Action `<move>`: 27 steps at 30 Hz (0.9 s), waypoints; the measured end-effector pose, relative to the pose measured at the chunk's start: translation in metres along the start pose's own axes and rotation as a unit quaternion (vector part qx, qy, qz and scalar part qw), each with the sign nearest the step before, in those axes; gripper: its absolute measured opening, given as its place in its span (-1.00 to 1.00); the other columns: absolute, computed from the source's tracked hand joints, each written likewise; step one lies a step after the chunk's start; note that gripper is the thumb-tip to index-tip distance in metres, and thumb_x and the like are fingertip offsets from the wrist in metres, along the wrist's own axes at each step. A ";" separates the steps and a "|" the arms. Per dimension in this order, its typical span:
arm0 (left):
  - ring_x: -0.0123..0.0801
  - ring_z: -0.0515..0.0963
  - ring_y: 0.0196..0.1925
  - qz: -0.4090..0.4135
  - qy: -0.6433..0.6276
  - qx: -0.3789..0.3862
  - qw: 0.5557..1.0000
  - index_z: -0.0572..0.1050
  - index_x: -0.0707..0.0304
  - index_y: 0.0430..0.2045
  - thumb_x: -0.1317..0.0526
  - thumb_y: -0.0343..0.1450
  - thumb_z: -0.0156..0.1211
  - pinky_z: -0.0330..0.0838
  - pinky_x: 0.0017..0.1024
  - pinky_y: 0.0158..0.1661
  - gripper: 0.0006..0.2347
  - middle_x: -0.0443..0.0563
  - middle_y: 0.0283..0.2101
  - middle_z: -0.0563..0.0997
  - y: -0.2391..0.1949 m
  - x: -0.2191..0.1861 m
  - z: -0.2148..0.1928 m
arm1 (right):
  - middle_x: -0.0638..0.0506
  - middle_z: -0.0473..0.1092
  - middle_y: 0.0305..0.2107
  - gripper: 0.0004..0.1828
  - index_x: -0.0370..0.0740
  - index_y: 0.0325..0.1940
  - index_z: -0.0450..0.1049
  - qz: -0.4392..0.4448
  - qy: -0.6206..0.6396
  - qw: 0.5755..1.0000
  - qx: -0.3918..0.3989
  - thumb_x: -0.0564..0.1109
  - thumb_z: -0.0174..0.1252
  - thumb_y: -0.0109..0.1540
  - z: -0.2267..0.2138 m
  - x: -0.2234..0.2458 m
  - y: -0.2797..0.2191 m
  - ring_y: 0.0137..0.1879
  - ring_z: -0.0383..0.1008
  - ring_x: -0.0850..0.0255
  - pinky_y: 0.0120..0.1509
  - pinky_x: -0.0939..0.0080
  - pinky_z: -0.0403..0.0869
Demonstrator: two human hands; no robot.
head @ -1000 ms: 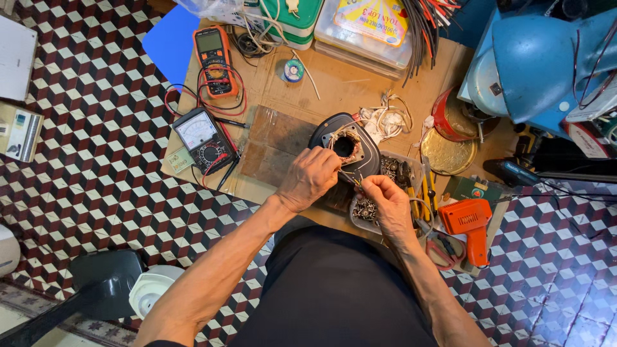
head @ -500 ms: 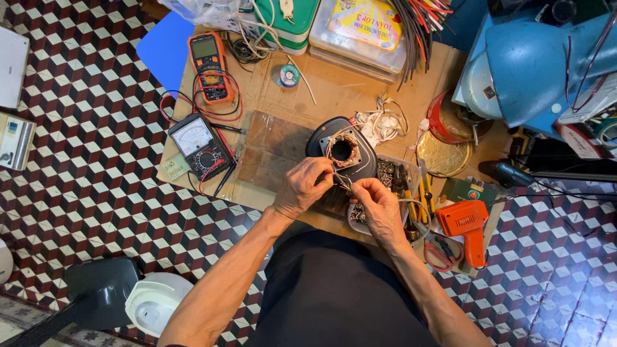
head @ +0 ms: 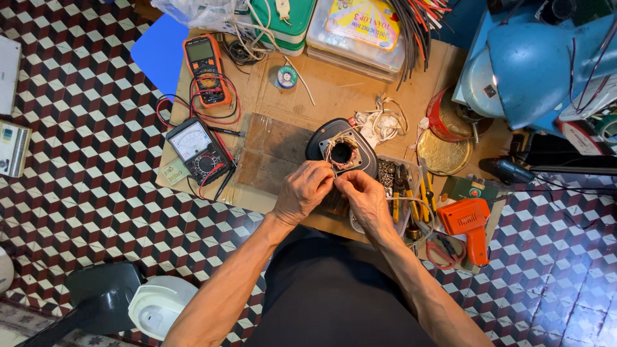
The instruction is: The person twists and manipulates wires inside a disassembled motor housing on a workbench. They then use a heat gun to apply heat to the wire connections. The task involves handling wires and using a heat gun in a workshop setting.
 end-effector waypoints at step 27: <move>-0.01 0.62 -0.34 0.262 -0.155 0.427 0.852 0.55 0.21 -0.32 0.28 0.39 0.25 0.50 -0.21 -0.36 -0.93 0.08 -0.38 0.58 0.058 0.025 0.052 | 0.18 0.43 -0.40 -0.79 -0.27 -0.13 0.56 0.019 0.178 0.976 -0.125 -0.07 0.20 0.31 0.013 -0.019 -0.018 -0.29 0.36 0.47 -0.20 0.44 0.36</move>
Point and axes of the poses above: each hand's wrist, its own y-axis towards the middle knuckle, its own z-axis out of the palm, x = y × z, the point moved 10 cm from there along y, towards the middle knuckle
